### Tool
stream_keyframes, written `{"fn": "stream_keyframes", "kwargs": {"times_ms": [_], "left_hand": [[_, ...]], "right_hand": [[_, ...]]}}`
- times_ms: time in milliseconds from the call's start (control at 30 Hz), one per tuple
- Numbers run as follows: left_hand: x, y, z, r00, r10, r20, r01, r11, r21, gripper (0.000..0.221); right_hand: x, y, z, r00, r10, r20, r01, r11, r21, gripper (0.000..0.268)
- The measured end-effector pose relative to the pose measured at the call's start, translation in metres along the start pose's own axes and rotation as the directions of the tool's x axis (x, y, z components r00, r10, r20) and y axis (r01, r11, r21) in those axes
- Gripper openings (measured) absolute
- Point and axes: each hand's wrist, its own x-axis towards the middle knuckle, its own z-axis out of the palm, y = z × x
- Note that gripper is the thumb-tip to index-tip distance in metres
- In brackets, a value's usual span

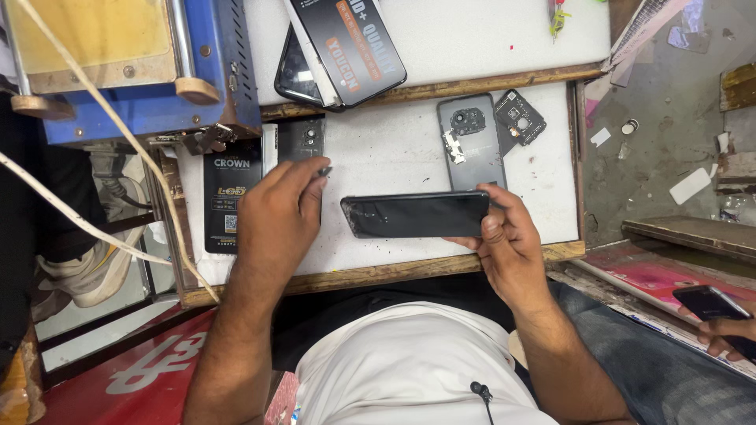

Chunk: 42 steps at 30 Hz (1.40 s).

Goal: The person handles a disassembled smartphone, connects a charging cable to test the screen, and then applies a liquid from a spray bottle to the display. They use a small metal tool to scrape and clean the screen surface, then wipe it with a cloth. The person also handles a separate battery and a small black component, cleaning them with the spray and tool.

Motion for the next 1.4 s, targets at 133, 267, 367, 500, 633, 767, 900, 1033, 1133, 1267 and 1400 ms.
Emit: {"fn": "stream_keyframes", "kwargs": {"times_ms": [133, 267, 367, 500, 633, 767, 900, 1033, 1133, 1267, 1400], "left_hand": [[0.001, -0.001, 0.001, 1.000, -0.015, -0.002, 0.015, 1.000, 0.002, 0.032], [-0.005, 0.006, 0.001, 0.999, 0.036, -0.001, -0.036, 0.998, -0.058, 0.038], [-0.001, 0.008, 0.003, 0.995, 0.074, -0.070, -0.065, 0.991, 0.120, 0.039], [-0.009, 0.017, -0.002, 0.980, 0.109, -0.169, -0.078, 0.980, 0.183, 0.040], [-0.041, 0.038, 0.023, 0.939, 0.342, 0.023, -0.340, 0.938, -0.069, 0.057], [-0.056, 0.047, 0.060, 0.922, 0.377, 0.088, -0.383, 0.921, 0.068, 0.068], [-0.063, 0.061, 0.067, 0.943, 0.334, -0.005, -0.334, 0.942, 0.013, 0.071], [-0.056, 0.070, 0.060, 0.916, 0.402, 0.021, -0.400, 0.915, -0.046, 0.059], [-0.043, 0.074, 0.059, 0.892, 0.447, 0.071, -0.443, 0.894, -0.059, 0.057], [-0.033, 0.078, 0.062, 0.875, 0.478, 0.073, -0.477, 0.878, -0.037, 0.064], [-0.031, 0.077, 0.062, 0.859, 0.505, 0.085, -0.507, 0.862, -0.003, 0.062]], "right_hand": [[0.003, -0.005, 0.006, 0.999, 0.026, -0.039, -0.024, 0.998, 0.055, 0.048], [0.005, -0.014, 0.010, 0.998, 0.005, -0.068, -0.005, 1.000, -0.009, 0.043], [0.011, -0.029, 0.004, 0.995, -0.097, -0.028, 0.091, 0.980, -0.177, 0.034], [0.024, -0.039, -0.007, 0.981, -0.180, 0.074, 0.193, 0.952, -0.240, 0.021], [0.036, -0.031, -0.003, 0.911, -0.360, 0.199, 0.388, 0.913, -0.124, 0.011], [0.033, -0.027, 0.024, 0.954, -0.295, 0.044, 0.289, 0.951, 0.110, 0.036], [0.023, -0.022, 0.053, 0.983, -0.183, -0.017, 0.178, 0.926, 0.333, 0.070], [0.024, -0.019, 0.057, 0.996, -0.089, -0.015, 0.086, 0.876, 0.475, 0.067], [0.026, -0.023, 0.056, 0.997, -0.071, 0.019, 0.052, 0.872, 0.486, 0.066], [0.026, -0.026, 0.055, 0.996, -0.081, 0.049, 0.044, 0.858, 0.512, 0.067], [0.027, -0.028, 0.054, 0.993, -0.093, 0.070, 0.045, 0.863, 0.503, 0.069]]}}
